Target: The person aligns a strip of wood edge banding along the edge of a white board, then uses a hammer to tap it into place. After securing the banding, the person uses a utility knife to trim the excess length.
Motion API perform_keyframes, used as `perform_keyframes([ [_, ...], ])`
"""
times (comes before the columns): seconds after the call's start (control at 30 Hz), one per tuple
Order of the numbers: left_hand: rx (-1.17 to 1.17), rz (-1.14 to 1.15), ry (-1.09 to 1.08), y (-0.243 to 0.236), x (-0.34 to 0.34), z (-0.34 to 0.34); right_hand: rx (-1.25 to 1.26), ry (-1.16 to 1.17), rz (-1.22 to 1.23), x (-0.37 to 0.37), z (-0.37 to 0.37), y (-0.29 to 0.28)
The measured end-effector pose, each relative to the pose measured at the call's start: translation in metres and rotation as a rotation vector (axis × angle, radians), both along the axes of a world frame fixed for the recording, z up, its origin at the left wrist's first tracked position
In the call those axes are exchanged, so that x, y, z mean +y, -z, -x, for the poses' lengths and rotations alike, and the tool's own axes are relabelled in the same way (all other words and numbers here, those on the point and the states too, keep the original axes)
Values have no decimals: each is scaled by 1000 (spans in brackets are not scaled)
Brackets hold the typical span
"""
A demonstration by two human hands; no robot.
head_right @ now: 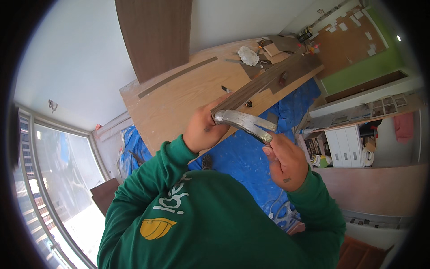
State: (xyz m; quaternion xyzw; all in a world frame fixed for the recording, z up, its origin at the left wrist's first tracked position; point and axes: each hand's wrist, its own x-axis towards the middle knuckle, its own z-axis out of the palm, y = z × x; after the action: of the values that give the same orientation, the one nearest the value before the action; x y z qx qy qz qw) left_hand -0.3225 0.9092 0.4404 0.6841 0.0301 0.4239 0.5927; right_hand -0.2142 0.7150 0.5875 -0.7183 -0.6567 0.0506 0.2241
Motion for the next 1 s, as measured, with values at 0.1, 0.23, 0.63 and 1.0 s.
perform_keyframes([
  [0.1,-2,21,30,0,2,0,-61,45,-49,-4,-2,-2],
  [0.23,63,48,38,0,2,1,-49,35,-104,-8,-2,1],
  [0.63,48,86,64,-3,-2,1,54,157,-32,-11,-9,15],
  [1.0,71,33,8,-4,-7,0,144,241,-191,-17,-20,15],
])
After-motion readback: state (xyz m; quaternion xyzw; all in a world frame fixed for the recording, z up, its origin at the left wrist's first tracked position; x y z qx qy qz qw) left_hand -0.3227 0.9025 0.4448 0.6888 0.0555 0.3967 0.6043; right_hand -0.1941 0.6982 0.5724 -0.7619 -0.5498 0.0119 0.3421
